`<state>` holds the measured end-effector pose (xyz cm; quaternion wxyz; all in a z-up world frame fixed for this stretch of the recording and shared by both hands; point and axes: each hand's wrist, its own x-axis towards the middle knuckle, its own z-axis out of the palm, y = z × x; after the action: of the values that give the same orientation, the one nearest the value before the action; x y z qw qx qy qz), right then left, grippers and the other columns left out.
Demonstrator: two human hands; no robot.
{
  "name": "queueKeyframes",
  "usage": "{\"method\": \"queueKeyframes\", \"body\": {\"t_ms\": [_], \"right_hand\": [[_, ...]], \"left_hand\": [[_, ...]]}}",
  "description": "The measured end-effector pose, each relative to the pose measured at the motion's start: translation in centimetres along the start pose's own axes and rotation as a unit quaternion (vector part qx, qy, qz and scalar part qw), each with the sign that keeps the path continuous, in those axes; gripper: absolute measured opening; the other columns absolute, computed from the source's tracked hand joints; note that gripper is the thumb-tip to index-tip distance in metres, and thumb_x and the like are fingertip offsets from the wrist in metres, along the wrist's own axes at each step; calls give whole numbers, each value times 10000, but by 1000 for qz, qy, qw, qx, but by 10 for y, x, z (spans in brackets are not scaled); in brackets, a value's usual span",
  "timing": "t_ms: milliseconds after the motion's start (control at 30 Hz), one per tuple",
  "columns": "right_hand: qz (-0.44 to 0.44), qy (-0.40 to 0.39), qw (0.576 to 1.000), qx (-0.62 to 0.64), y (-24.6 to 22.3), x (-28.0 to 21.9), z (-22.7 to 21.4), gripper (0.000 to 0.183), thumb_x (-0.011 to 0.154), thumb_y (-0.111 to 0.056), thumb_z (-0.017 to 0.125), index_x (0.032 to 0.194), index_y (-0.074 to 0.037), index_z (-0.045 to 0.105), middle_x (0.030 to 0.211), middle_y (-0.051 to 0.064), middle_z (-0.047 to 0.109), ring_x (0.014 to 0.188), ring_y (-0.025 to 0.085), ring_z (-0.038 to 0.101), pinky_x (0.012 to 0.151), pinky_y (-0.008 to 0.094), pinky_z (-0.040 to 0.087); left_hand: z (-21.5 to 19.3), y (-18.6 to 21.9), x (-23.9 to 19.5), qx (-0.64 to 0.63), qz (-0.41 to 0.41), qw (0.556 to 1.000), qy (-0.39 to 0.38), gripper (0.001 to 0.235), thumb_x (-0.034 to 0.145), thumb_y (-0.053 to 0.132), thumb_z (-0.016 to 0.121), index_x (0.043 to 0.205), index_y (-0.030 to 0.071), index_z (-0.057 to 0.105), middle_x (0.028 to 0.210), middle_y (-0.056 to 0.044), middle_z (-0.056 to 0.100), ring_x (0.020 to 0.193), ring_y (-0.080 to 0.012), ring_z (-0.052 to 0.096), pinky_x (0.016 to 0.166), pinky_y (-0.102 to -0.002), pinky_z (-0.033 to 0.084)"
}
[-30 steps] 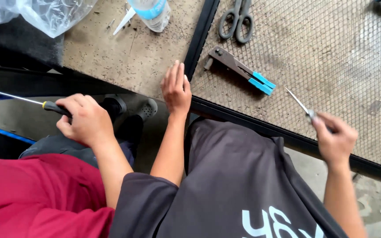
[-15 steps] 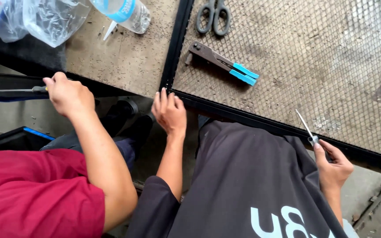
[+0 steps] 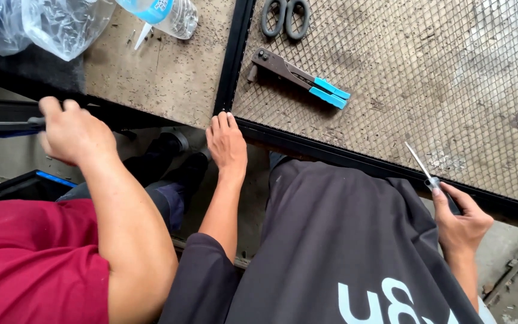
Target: Securing a wire mesh into a metal frame using a screwdriver, hammer, and other hand tools.
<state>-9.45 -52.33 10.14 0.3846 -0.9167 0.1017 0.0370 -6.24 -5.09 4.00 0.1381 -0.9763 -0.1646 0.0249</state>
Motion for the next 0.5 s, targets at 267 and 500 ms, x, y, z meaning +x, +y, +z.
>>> {"method": "queueKeyframes", "body": {"t_ms": [267,500], "right_hand": [[1,-41,999,-12,-17,0,11,241,1062,-100,797,1276,4,759,1133,114,747,907,116,640,853,230,515],[-87,-28,996,-14,-2,9,14,221,1052,-14,820,1251,67,764,1127,155,752,948,161,675,881,243,543]], "left_hand": [[-10,27,9,85,-44,995,-35,158,883,100,574,963,133,706,936,-6,538,923,-201,512,816,-333,447],[-18,32,14,74,-29,990,-117,214,921,116,597,823,160,781,1025,-47,553,985,-235,492,881,-358,445]]}}
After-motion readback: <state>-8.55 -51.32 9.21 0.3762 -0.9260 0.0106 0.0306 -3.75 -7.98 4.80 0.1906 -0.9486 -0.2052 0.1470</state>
